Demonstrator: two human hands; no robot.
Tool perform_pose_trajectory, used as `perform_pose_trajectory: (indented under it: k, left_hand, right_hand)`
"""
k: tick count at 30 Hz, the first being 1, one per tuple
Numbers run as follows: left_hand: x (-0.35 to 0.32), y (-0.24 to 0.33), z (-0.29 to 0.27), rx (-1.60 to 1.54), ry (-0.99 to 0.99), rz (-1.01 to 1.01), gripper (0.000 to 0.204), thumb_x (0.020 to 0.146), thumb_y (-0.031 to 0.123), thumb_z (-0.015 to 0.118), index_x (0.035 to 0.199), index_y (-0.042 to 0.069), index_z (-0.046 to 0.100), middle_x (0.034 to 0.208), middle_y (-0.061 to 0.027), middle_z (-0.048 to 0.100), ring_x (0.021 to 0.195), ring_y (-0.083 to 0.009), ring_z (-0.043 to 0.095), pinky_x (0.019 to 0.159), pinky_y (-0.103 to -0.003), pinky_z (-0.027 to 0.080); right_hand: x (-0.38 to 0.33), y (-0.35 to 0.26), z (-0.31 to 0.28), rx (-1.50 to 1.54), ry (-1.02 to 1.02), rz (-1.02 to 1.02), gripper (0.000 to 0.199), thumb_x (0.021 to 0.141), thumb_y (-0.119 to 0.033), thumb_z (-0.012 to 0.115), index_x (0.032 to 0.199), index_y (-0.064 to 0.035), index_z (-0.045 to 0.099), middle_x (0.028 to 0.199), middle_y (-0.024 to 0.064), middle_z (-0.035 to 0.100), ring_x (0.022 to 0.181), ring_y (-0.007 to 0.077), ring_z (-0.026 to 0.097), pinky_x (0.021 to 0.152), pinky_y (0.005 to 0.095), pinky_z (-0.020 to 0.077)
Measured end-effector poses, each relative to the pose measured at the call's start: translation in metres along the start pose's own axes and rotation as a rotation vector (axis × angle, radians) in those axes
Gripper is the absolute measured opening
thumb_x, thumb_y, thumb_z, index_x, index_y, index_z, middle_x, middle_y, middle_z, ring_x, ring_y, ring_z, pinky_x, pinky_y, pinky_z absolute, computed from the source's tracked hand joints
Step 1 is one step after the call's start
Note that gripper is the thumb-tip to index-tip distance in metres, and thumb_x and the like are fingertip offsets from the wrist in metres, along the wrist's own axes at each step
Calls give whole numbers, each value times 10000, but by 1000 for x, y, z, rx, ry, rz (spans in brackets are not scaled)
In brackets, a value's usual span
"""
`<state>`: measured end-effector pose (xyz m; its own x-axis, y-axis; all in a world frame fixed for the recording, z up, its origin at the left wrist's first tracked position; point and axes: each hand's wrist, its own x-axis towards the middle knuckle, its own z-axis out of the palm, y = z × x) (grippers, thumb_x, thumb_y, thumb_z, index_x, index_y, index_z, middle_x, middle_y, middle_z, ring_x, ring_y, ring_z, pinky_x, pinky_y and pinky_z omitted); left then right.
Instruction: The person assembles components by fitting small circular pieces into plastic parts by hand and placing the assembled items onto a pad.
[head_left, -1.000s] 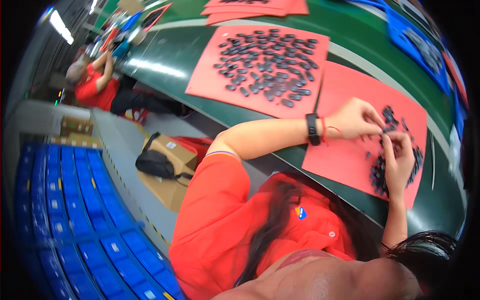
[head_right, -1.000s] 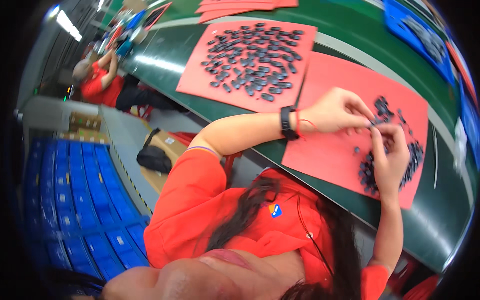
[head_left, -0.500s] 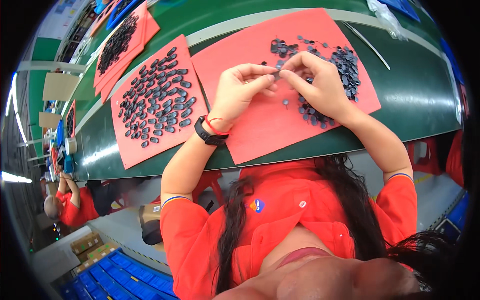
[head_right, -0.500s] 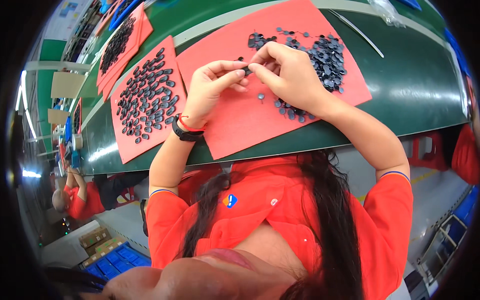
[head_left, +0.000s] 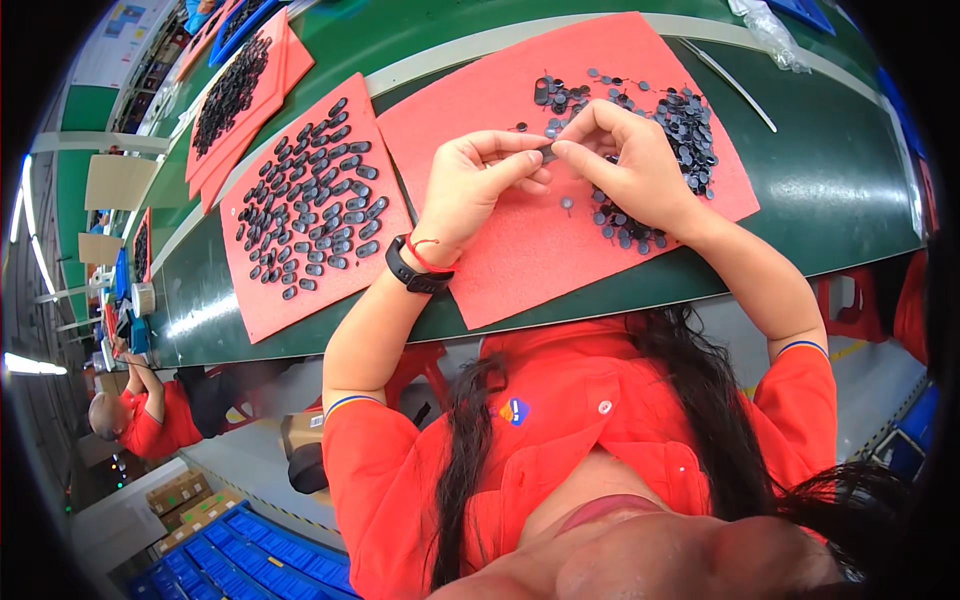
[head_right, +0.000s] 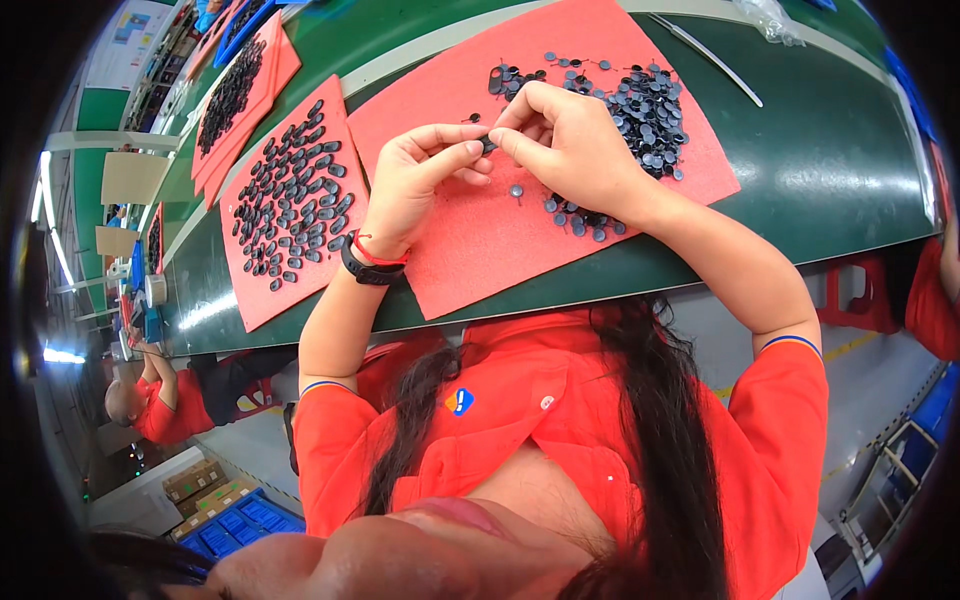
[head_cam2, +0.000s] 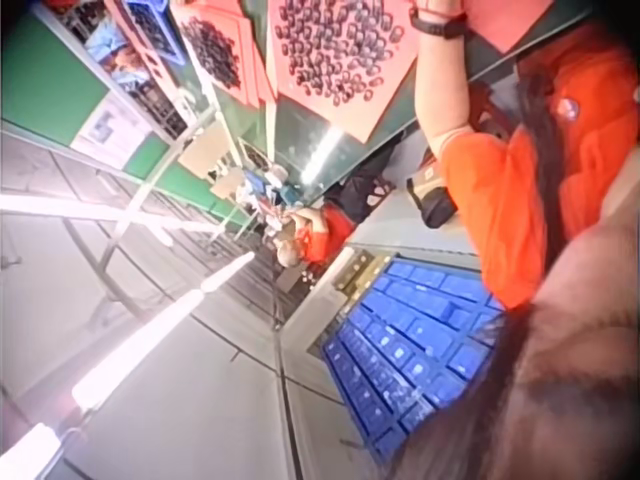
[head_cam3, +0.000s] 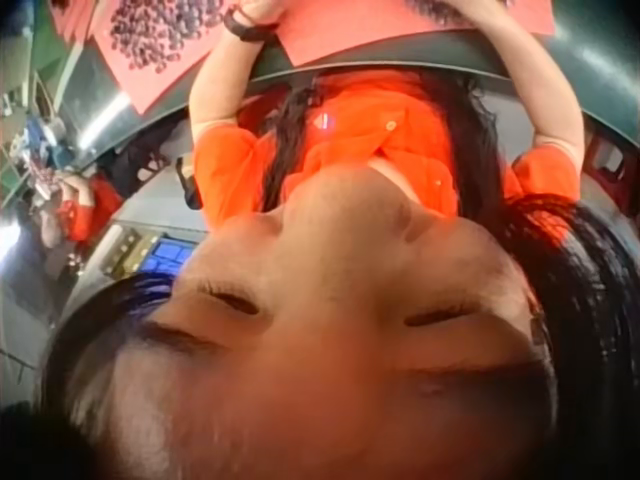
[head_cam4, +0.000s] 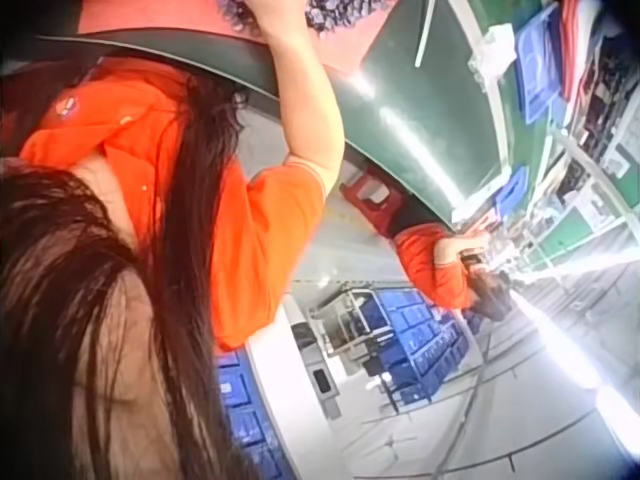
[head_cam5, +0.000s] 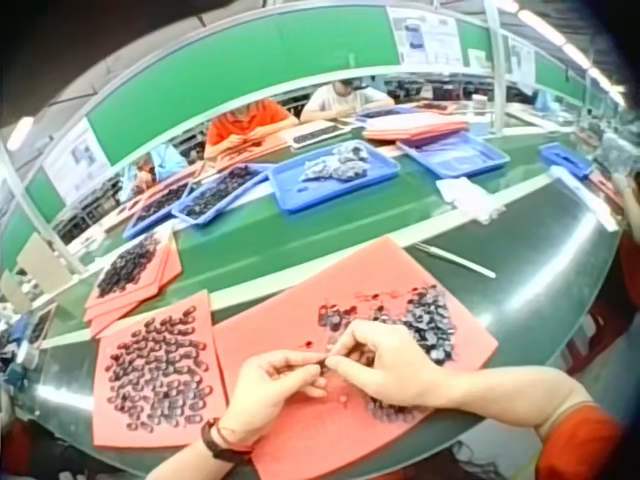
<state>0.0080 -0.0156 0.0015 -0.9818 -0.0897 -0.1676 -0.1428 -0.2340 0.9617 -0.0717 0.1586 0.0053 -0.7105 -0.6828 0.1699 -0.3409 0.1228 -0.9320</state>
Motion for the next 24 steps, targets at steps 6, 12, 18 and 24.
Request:
perform_pose_trajectory:
  k: [6, 12, 18, 24]
  left_hand:
    - [0, 1, 1, -8, -13, 1, 211, 820, 33, 605, 1010, -58, 597, 842, -124, 647, 709, -154, 646, 664, -249, 539]
    - [-3, -1, 2, 3, -14, -12, 188, 834, 32, 591, 1006, -43, 606, 861, -92, 640, 735, -124, 623, 685, -241, 525]
    - [-5, -1, 5, -3, -12, 3, 178, 833, 26, 593, 997, -41, 605, 866, -87, 637, 733, -121, 620, 679, -240, 525]
    - [-3, -1, 6, -5, -24, 27, 185, 830, 28, 600, 1000, -44, 603, 885, -81, 633, 737, -118, 614, 656, -236, 526]
  right_hand:
    - [1, 6, 4, -25, 35, -91, 127, 825, -92, 614, 854, 20, 562, 747, 44, 608, 646, 72, 571, 574, 209, 465]
    - [-1, 3, 6, -41, 59, -96, 112, 821, -79, 616, 832, 17, 559, 731, 52, 604, 641, 82, 574, 569, 219, 466]
    - [-4, 2, 8, -46, 85, -117, 109, 814, -58, 619, 808, 17, 539, 720, 50, 596, 633, 73, 571, 546, 208, 455]
    - [-5, 5, 10, 100, 110, -44, 148, 818, -61, 614, 893, 21, 516, 761, 52, 600, 642, 85, 589, 536, 204, 466]
